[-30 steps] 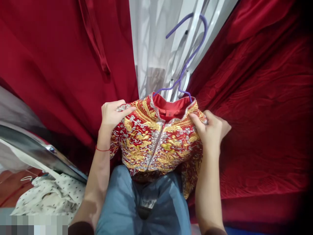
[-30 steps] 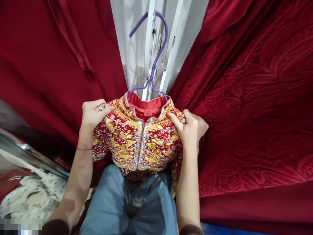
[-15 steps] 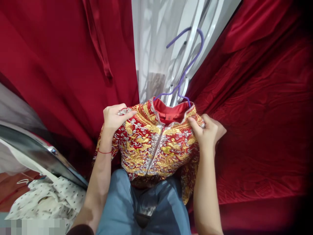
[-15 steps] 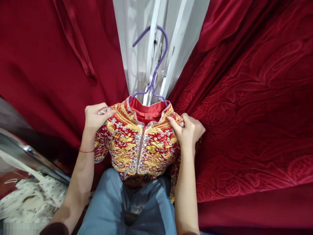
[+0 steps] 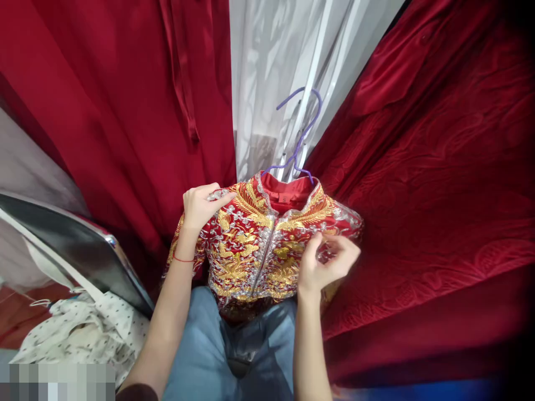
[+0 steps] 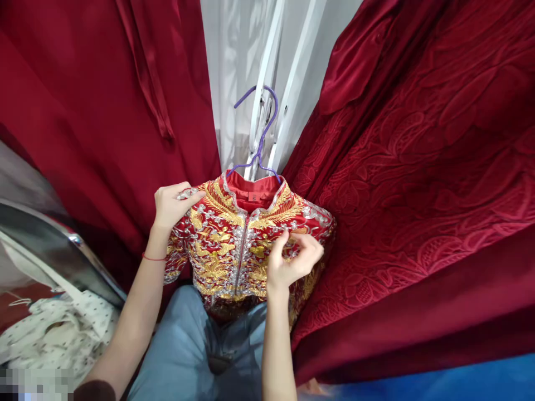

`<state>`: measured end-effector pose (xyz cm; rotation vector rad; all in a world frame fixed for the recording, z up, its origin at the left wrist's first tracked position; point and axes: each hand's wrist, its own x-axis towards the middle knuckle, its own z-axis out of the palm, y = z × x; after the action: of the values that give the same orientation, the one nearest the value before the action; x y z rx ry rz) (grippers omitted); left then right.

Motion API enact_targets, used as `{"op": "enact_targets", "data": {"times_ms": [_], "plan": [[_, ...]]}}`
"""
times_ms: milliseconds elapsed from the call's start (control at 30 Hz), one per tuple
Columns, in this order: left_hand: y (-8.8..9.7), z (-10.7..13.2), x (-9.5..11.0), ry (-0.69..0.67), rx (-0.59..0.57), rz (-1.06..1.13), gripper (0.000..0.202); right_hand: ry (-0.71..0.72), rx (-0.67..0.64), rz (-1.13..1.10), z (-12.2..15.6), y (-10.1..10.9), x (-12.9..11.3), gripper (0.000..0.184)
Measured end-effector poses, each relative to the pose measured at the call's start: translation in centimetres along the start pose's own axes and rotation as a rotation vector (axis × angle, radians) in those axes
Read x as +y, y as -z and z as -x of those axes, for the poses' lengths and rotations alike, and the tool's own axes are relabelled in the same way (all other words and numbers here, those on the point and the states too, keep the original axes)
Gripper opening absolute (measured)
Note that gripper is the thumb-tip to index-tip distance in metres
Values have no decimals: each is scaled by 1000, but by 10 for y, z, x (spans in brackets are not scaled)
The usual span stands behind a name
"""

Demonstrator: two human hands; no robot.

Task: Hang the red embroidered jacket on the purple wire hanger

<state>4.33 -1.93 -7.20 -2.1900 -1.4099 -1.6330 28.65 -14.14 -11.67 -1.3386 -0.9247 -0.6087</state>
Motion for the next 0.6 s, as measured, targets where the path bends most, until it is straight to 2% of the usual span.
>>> {"op": "enact_targets", "data": {"times_ms": [133, 233, 333, 600], "plan": [[3, 3, 3, 17, 13, -28, 53, -382, -465, -366, 18, -3, -30, 27], [6, 6, 5, 22, 13, -48, 54, -571, -667, -543, 17, -12, -41, 32], [8, 8, 8, 14, 23, -53, 54, -647, -727, -635, 13, -18, -45, 36], [7, 9, 9, 24, 29, -76, 54, -754, -690, -827, 23, -29, -40, 36]]}}
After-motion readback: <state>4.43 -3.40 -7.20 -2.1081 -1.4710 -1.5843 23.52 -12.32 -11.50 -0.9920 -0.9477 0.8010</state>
